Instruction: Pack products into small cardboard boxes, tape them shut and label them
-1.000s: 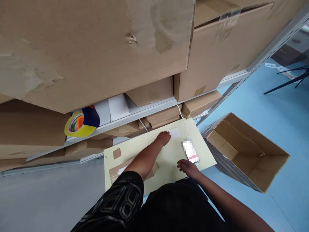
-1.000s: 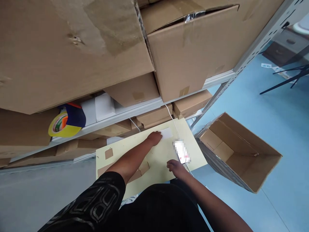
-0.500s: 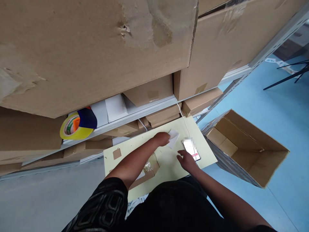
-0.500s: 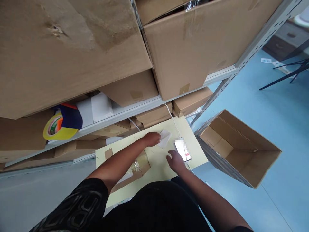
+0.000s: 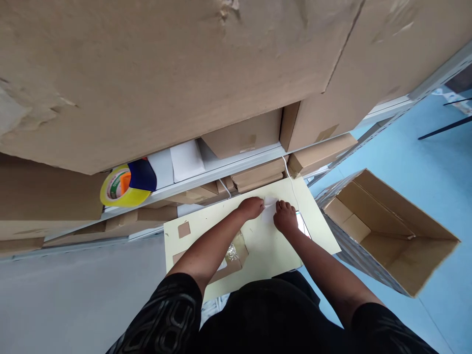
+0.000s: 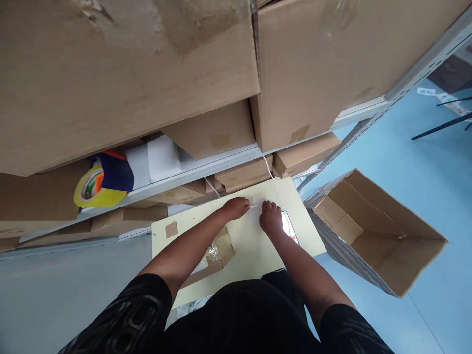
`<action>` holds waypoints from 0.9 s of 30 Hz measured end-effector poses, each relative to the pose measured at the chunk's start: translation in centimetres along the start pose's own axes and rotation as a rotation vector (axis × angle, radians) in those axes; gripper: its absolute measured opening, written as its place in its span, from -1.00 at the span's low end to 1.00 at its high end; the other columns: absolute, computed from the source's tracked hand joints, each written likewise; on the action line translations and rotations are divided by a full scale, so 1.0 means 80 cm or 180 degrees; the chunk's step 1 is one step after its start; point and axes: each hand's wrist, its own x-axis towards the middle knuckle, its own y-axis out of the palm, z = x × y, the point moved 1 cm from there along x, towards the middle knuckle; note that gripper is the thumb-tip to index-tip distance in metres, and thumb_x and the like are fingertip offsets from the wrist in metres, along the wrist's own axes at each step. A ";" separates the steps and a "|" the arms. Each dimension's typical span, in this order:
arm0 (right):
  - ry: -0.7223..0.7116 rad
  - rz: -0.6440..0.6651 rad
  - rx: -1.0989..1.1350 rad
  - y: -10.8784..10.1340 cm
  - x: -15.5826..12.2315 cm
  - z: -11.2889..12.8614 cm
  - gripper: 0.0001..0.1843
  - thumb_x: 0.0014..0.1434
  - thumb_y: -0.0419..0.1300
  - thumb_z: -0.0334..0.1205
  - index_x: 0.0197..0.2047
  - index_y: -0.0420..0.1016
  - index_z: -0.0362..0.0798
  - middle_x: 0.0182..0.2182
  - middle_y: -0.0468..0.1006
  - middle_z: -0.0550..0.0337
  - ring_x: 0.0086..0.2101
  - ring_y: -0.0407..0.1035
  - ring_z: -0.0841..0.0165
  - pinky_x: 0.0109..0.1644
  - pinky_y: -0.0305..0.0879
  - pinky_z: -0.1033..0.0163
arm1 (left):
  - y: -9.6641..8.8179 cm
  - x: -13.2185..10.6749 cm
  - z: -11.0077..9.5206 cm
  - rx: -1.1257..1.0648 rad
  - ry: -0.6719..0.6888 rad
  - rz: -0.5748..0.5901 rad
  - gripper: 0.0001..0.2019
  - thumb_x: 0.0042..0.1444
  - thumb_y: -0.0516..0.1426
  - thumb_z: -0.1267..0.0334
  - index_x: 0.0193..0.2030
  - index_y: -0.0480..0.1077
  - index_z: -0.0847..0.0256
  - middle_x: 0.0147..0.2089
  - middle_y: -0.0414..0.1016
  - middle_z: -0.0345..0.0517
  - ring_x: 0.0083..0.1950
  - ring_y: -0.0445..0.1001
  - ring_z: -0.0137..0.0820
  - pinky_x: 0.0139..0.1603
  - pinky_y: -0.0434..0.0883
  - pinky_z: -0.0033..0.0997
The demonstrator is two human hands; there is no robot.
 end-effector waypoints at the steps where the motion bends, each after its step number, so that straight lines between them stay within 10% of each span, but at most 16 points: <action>1: -0.0007 0.0004 -0.0048 0.001 0.002 0.000 -0.36 0.27 -0.02 -0.40 0.40 0.26 -0.28 0.21 0.40 -0.26 0.09 0.21 0.03 0.11 0.12 0.00 | 0.000 0.001 -0.001 -0.0014 0.0004 0.0005 -0.76 0.33 0.06 0.14 -0.19 0.54 0.12 -0.06 0.58 -0.06 -0.05 0.54 -0.25 -0.12 0.42 -0.35; 27: -0.0035 0.0291 0.0173 -0.004 0.026 -0.003 -0.40 0.22 0.06 -0.23 0.31 0.34 -0.19 0.23 0.35 -0.19 0.15 0.09 -0.04 0.18 -0.01 -0.09 | -0.021 0.028 0.020 -0.0057 -0.0400 -0.0229 -0.72 0.37 0.00 0.19 -0.11 0.54 0.17 -0.06 0.60 -0.02 -0.04 0.54 -0.23 -0.13 0.40 -0.35</action>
